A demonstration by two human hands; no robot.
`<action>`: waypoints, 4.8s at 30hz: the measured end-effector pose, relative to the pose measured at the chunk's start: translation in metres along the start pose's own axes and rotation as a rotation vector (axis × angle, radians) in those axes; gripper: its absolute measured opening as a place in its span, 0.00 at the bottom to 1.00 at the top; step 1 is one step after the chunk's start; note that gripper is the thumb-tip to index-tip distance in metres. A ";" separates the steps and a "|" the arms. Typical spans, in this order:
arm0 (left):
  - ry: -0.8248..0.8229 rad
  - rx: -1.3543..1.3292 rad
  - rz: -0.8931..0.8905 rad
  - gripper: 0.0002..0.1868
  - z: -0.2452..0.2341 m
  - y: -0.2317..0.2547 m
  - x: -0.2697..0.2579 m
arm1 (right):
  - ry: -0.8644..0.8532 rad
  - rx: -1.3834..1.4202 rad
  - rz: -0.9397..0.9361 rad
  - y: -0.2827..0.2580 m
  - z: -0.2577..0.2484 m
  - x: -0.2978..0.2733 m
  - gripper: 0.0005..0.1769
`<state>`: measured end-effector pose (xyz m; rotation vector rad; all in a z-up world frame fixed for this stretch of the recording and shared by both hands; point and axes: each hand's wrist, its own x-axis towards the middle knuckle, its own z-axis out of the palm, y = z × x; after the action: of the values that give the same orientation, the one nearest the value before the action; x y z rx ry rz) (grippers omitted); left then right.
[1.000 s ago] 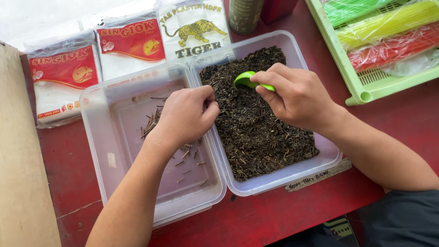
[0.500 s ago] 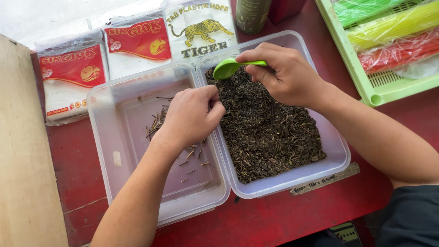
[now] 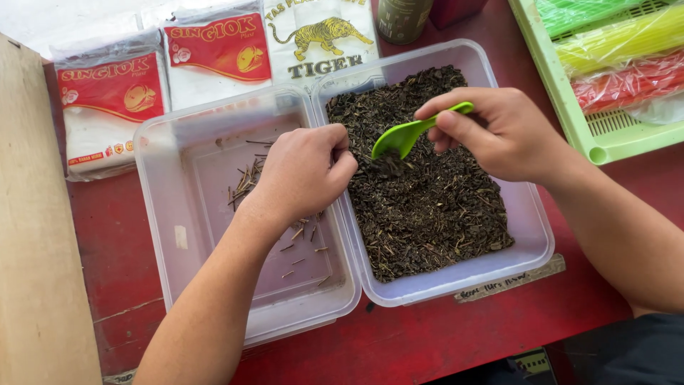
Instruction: Sorting tea leaves by manually removing stems and using a spoon to sift through the container
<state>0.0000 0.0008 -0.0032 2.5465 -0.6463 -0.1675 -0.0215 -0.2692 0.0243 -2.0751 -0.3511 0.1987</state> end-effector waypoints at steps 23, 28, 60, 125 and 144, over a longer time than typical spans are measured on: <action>0.026 -0.064 0.031 0.10 0.000 -0.004 -0.002 | 0.495 -0.298 -0.579 0.013 0.026 -0.030 0.09; 0.018 -0.047 0.047 0.10 0.000 -0.004 -0.001 | 0.549 -0.465 -0.645 0.024 0.028 -0.023 0.09; 0.077 -0.044 0.089 0.10 0.003 -0.003 -0.005 | 0.419 -0.142 -0.604 0.024 0.029 -0.024 0.17; 0.032 -0.035 0.003 0.11 0.002 -0.006 0.004 | 0.364 -0.352 -0.199 0.042 0.005 0.013 0.11; 0.047 -0.050 -0.005 0.07 0.004 -0.008 0.001 | 0.334 -0.357 -0.359 0.022 0.005 0.003 0.10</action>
<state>0.0033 0.0042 -0.0109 2.4968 -0.6101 -0.1239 -0.0163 -0.2750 0.0028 -2.2983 -0.5747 -0.4504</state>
